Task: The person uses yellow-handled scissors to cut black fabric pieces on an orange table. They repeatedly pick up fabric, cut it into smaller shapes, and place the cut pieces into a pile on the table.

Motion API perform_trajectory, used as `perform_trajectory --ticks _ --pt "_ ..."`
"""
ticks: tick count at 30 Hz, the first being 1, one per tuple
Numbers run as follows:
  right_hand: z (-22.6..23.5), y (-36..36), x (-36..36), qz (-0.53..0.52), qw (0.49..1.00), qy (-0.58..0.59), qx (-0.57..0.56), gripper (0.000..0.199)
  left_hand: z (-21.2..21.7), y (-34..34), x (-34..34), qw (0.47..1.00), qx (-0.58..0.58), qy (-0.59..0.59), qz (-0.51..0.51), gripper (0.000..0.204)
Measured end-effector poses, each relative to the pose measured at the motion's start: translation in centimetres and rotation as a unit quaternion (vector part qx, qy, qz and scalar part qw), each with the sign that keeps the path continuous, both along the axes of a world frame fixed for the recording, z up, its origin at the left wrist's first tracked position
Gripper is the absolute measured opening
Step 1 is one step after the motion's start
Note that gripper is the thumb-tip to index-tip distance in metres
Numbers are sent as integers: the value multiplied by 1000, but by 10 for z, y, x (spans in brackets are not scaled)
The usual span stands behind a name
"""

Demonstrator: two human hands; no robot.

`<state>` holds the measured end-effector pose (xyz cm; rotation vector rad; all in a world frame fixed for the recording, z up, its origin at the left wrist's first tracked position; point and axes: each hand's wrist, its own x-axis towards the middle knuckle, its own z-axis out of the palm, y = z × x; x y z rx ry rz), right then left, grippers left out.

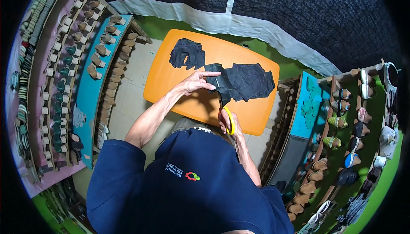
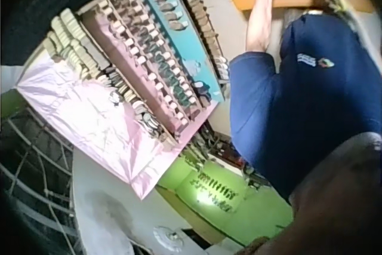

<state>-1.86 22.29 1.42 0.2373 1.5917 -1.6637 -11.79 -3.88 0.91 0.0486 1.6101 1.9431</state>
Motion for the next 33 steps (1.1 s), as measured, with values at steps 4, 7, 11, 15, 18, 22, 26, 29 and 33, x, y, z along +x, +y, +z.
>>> perform_trajectory --ticks 4,7,11,15,18,22,26,29,33 --pt "10 -1 1 3 1000 8 6 54 3 5 5 1000 13 0 28 67" --pt "14 -1 1 7 1000 13 14 55 12 7 7 999 2 -3 35 64" --pt "12 0 4 -16 999 -5 -28 49 16 8 5 997 40 -15 62 58" --pt "8 -2 2 -5 999 -22 -34 50 10 3 6 998 48 -3 39 59" --pt "1 -2 1 5 999 -18 -39 55 10 6 7 998 56 -8 31 63" --pt "4 -3 2 0 999 -15 -37 57 4 6 10 997 60 -1 49 65" --pt "-1 -1 4 -8 999 -7 -39 56 11 11 15 996 66 -10 63 67" --pt "-2 0 5 -9 1000 -2 -26 56 11 15 21 993 73 -19 93 68" --pt "2 0 8 -25 1000 -1 -17 54 12 20 23 994 58 -13 97 67"
